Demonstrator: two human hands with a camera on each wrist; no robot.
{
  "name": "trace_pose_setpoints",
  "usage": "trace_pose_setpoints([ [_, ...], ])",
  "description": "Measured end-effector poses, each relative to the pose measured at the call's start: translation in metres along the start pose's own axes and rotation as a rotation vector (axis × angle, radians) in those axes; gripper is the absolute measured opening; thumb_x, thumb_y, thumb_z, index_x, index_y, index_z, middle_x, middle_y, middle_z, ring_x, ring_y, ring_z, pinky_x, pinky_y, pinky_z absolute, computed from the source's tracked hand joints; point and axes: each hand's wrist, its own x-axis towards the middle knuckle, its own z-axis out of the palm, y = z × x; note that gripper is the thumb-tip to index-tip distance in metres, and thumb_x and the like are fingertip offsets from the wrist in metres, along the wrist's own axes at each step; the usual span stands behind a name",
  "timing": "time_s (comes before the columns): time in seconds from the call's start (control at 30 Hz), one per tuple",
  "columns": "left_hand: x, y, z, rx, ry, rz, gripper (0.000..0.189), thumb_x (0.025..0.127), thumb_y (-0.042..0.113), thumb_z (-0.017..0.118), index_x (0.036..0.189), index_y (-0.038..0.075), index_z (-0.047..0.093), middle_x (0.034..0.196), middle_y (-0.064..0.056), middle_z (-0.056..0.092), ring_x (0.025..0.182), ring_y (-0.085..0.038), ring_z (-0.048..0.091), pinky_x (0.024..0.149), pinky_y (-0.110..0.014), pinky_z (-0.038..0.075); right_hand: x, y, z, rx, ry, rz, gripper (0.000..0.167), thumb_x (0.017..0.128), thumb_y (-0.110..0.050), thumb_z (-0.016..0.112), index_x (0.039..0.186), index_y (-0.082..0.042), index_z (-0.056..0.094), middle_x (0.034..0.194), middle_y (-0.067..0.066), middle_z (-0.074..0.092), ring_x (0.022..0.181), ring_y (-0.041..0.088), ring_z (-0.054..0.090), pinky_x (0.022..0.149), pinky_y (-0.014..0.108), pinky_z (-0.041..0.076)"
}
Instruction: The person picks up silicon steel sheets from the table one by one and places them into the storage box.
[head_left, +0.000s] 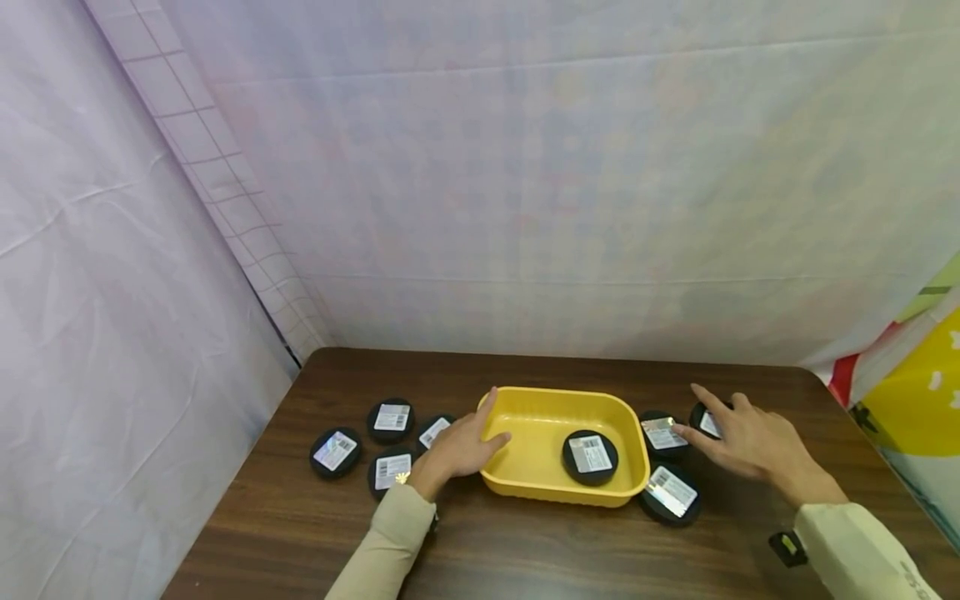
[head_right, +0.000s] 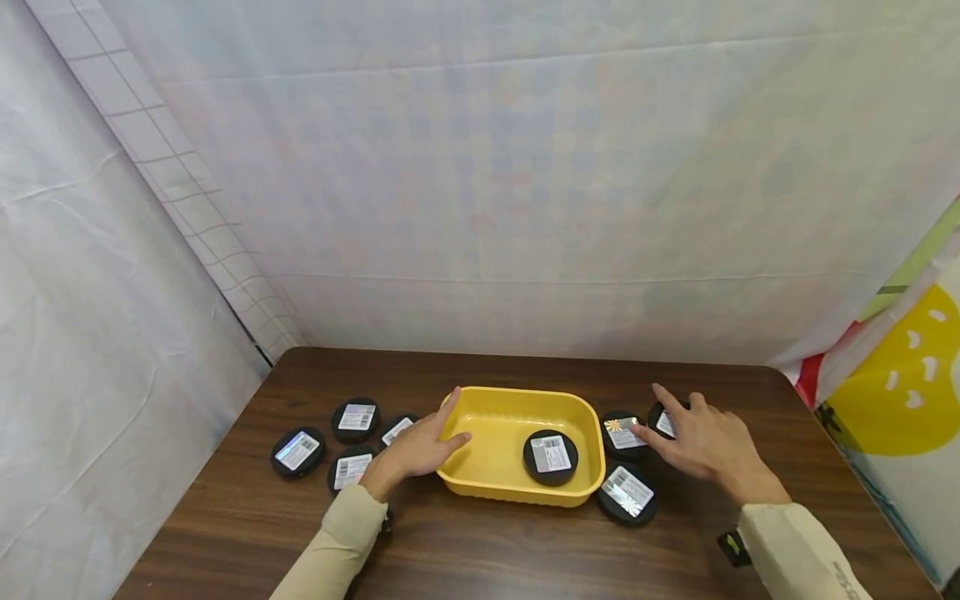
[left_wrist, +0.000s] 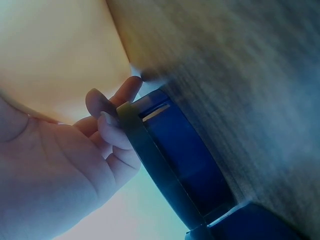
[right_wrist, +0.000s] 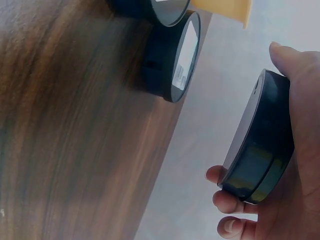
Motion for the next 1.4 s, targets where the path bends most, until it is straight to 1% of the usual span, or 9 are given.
trace_pose_setpoints([
  [0.2,0.000,0.001,-0.001,-0.003,0.000,-0.004,0.078,0.100,0.051,0.049,0.160,0.032,0.004,0.155,-0.014,0.040,0.135,-0.032,0.047,0.107,-0.053,0.039,0.002,-0.004,-0.002,0.006,0.009,0.000,0.092,0.089,-0.077,0.044,0.150,-0.009,0.038,0.120,0.039,0.051,0.075,0.048,0.062,0.059,0.057,0.049],
  [0.43,-0.001,0.001,-0.001,-0.004,0.001,-0.003,0.077,0.100,0.051,0.049,0.161,0.031,0.005,0.155,-0.015,0.040,0.135,-0.032,0.047,0.106,-0.053,0.040,0.001,-0.010,-0.005,0.013,0.019,-0.020,0.087,0.090,-0.073,0.048,0.150,-0.011,0.038,0.117,0.038,0.053,0.074,0.048,0.062,0.058,0.057,0.048],
  [0.6,-0.001,0.001,-0.001,0.002,-0.002,-0.003,0.078,0.100,0.051,0.049,0.161,0.030,0.005,0.155,-0.014,0.040,0.135,-0.032,0.047,0.106,-0.053,0.040,0.001,-0.014,-0.005,0.015,0.017,-0.021,0.087,0.090,-0.074,0.047,0.150,-0.013,0.037,0.117,0.036,0.053,0.074,0.045,0.062,0.059,0.057,0.049],
  [0.87,-0.001,0.002,-0.002,0.001,0.000,-0.007,0.078,0.100,0.051,0.050,0.161,0.029,0.006,0.153,-0.016,0.043,0.132,-0.032,0.049,0.105,-0.053,0.041,0.002,-0.018,-0.007,0.033,0.014,-0.024,0.086,0.090,-0.074,0.046,0.151,-0.013,0.037,0.121,0.037,0.051,0.076,0.045,0.063,0.060,0.057,0.050],
  [0.93,-0.001,0.002,-0.002,-0.001,0.000,-0.002,0.078,0.100,0.050,0.050,0.161,0.027,0.007,0.152,-0.017,0.043,0.132,-0.032,0.050,0.105,-0.053,0.041,0.002,-0.019,-0.008,0.032,0.015,-0.026,0.086,0.090,-0.073,0.046,0.151,-0.013,0.037,0.121,0.037,0.051,0.076,0.046,0.063,0.059,0.057,0.049],
  [1.27,-0.001,0.003,-0.002,-0.001,-0.009,-0.008,0.078,0.100,0.050,0.050,0.161,0.028,0.006,0.154,-0.016,0.042,0.133,-0.032,0.049,0.107,-0.053,0.040,0.002,-0.024,-0.009,0.040,0.014,-0.040,0.086,0.090,-0.073,0.046,0.152,-0.015,0.036,0.123,0.037,0.051,0.078,0.046,0.063,0.061,0.057,0.050],
  [1.4,-0.001,0.003,-0.003,0.004,-0.007,-0.007,0.078,0.100,0.051,0.050,0.161,0.029,0.006,0.153,-0.016,0.042,0.133,-0.033,0.048,0.106,-0.053,0.040,0.003,-0.028,-0.012,0.038,0.016,-0.052,0.086,0.091,-0.073,0.046,0.153,-0.015,0.035,0.124,0.037,0.051,0.077,0.045,0.063,0.059,0.056,0.049],
])
